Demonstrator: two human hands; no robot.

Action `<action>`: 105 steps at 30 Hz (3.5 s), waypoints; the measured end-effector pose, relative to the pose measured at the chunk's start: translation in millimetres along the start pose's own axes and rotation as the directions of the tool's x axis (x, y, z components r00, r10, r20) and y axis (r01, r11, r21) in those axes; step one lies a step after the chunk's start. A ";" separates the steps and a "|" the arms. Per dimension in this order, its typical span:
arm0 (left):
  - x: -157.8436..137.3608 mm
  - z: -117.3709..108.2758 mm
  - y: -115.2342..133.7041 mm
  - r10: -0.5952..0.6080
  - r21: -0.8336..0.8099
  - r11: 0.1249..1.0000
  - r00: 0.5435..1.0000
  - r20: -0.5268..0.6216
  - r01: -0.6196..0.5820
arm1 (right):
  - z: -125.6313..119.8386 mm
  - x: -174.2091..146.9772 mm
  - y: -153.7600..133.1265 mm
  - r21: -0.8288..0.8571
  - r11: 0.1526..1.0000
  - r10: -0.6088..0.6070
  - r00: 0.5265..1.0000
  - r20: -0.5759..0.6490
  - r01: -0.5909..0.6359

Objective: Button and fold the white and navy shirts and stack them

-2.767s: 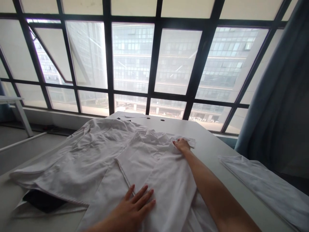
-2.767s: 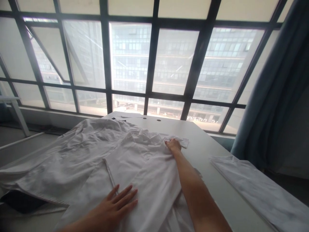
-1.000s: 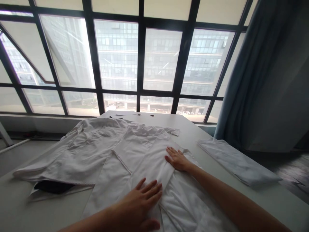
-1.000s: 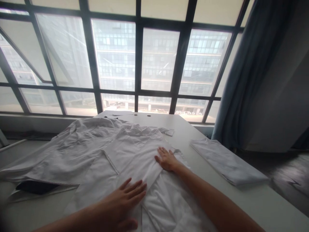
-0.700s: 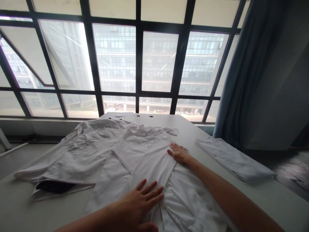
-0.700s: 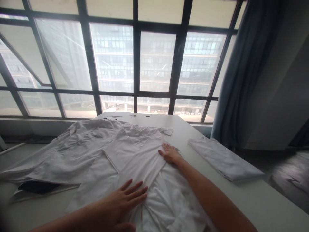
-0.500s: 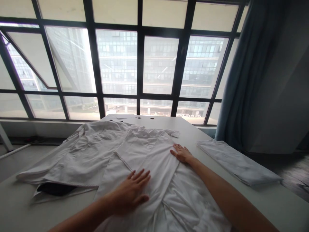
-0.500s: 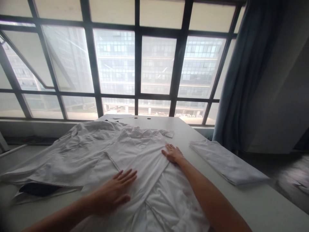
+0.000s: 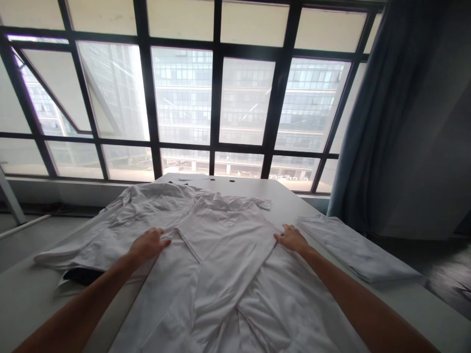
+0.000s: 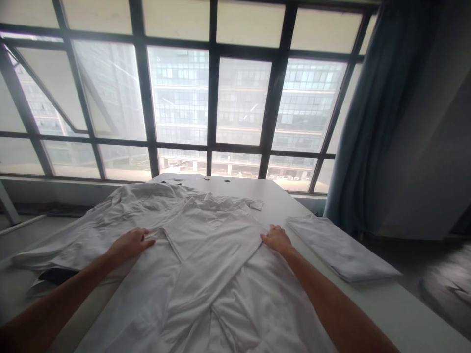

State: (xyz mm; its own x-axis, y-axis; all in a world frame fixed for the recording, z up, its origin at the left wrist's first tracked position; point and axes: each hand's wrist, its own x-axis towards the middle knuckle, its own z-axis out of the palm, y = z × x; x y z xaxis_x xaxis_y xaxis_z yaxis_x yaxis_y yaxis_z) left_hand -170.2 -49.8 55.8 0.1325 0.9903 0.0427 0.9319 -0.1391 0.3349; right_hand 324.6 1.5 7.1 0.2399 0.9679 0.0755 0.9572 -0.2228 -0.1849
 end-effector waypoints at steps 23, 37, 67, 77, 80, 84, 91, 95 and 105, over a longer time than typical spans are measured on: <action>-62.7 -29.3 102.2 0.038 -0.081 0.997 0.958 0.285 -0.015 | -63.6 -88.7 34.6 0.694 0.715 -0.283 0.869 0.407 -0.092; -57.8 48.1 177.9 0.084 -0.184 0.982 0.810 0.580 0.030 | -54.2 -101.7 6.0 0.773 0.634 -0.311 0.920 0.239 0.014; -71.1 63.9 106.4 0.668 -0.072 0.730 0.686 0.289 -0.680 | -30.6 -170.1 -117.9 0.295 0.794 -0.563 0.826 0.027 0.532; -123.0 66.6 124.4 0.658 -0.051 0.733 0.688 0.305 -0.679 | 2.5 -203.0 -99.8 0.080 0.818 -0.570 0.821 -0.028 0.570; -124.1 68.6 126.6 0.638 -0.045 0.752 0.710 0.298 -0.657 | 0.8 -210.4 -104.4 0.035 0.858 -0.511 0.859 -0.038 0.512; -133.3 72.5 131.4 0.603 -0.021 0.778 0.739 0.300 -0.627 | -1.5 -220.2 -105.9 0.060 0.845 -0.533 0.846 0.021 0.531; -147.5 56.2 139.9 0.698 -0.159 0.710 0.658 0.283 -0.686 | -43.4 -222.4 -100.3 0.026 0.721 -0.691 0.718 0.081 0.692; -82.6 42.7 133.9 0.781 -0.279 0.621 0.607 0.145 -0.733 | -57.7 -209.2 -104.5 0.098 0.672 -0.740 0.665 0.097 0.734; 96.5 55.7 117.8 0.713 0.298 0.666 0.701 0.017 -0.684 | -17.1 -187.4 -129.7 0.045 0.498 -0.866 0.499 -0.028 0.866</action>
State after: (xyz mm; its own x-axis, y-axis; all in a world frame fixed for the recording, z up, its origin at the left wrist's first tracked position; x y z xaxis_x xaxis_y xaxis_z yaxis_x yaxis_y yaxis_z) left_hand -28.9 29.1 46.9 0.7628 0.5950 0.2530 0.6304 -0.7715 -0.0863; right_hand 158.3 -153.0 33.7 -0.7046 0.6728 0.2255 0.6769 0.7327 -0.0710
